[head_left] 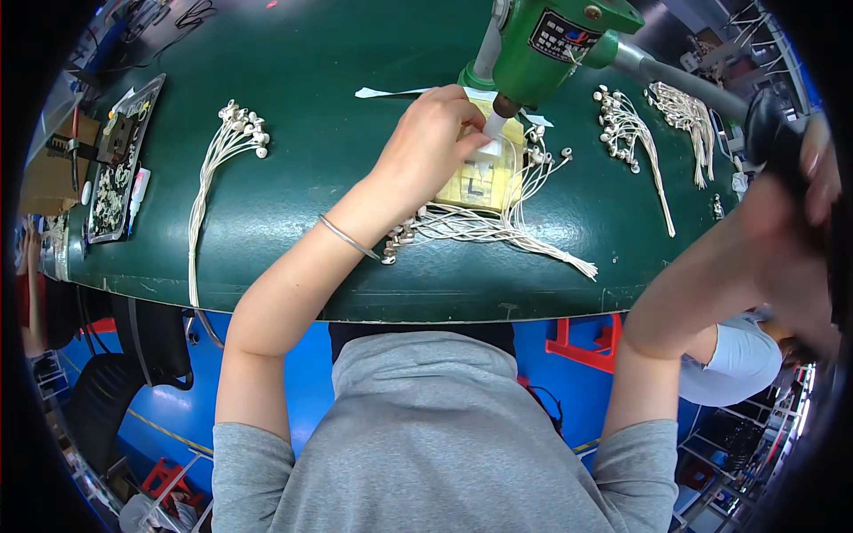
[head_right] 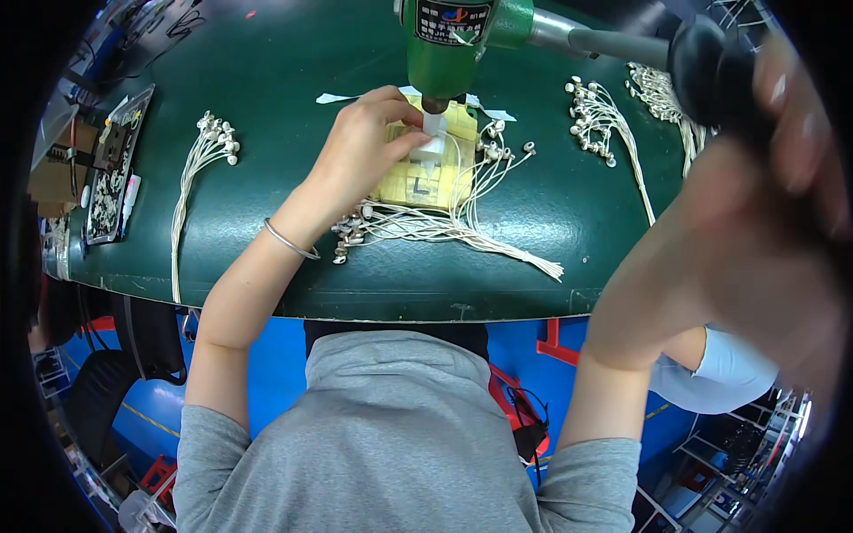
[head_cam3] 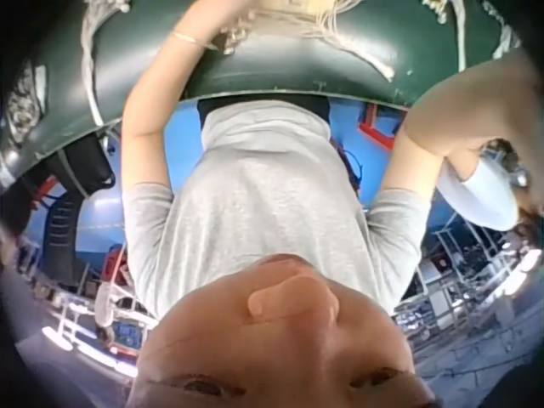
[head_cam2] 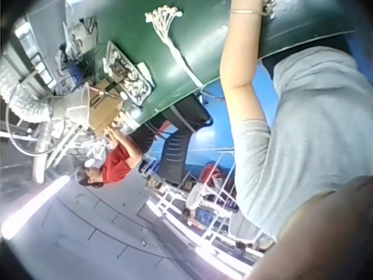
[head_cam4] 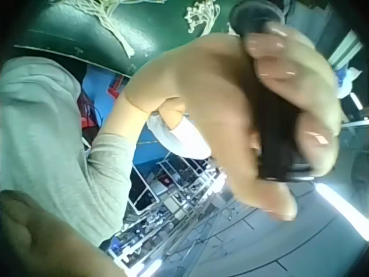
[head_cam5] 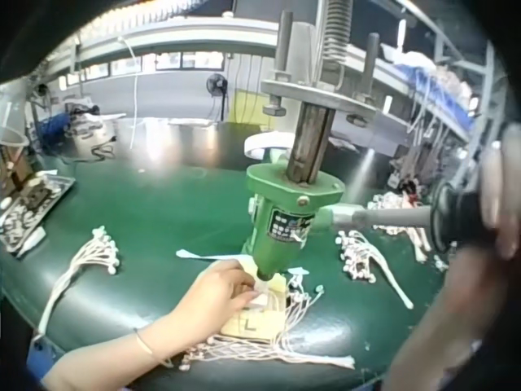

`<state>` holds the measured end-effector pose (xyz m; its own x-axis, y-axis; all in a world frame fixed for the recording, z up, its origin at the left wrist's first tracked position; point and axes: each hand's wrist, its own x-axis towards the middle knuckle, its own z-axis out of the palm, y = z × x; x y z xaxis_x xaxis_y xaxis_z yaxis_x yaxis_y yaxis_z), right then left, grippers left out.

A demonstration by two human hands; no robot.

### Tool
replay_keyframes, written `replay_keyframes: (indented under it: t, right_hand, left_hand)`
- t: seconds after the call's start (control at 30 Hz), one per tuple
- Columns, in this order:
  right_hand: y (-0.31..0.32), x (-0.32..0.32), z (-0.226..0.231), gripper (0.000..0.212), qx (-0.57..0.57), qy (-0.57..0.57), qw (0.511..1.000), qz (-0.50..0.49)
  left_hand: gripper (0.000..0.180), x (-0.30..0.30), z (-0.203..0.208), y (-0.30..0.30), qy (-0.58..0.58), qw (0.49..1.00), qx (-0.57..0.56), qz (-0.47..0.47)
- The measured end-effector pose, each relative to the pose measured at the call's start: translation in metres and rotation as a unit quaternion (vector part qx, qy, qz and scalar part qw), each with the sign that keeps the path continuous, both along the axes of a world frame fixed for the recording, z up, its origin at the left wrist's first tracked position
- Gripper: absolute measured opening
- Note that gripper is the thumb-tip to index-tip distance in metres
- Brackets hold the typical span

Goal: Assembling small wire components using a manual hand press machine on a factory assembly line.

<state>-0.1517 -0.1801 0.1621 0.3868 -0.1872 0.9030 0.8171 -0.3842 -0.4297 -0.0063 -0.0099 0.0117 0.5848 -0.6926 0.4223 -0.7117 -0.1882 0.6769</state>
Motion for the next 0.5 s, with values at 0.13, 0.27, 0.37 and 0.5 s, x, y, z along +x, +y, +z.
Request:
replay_keyframes:
  t: [0.13, 0.27, 0.37, 0.5]
  right_hand:
    - [0.025, -0.028, -0.033, 0.033, -0.048, -0.037, 0.998, 0.02]
    - [0.021, -0.026, -0.03, 0.032, -0.059, -0.032, 0.998, 0.019]
    - [0.007, -0.015, -0.022, 0.031, -0.039, -0.008, 0.999, 0.001]
    - [-0.004, 0.04, -0.008, 0.031, 0.011, 0.037, 0.999, 0.015]
  left_hand:
    - [0.016, 0.004, 0.003, 0.013, -0.013, 1.0, 0.012, -0.007]
    - [0.018, 0.007, 0.008, 0.027, -0.035, 0.999, 0.014, 0.013]
    - [0.018, 0.001, 0.012, 0.045, -0.038, 0.999, -0.015, 0.024]
    - [0.019, -0.024, 0.018, 0.1, -0.021, 0.997, 0.026, 0.063]
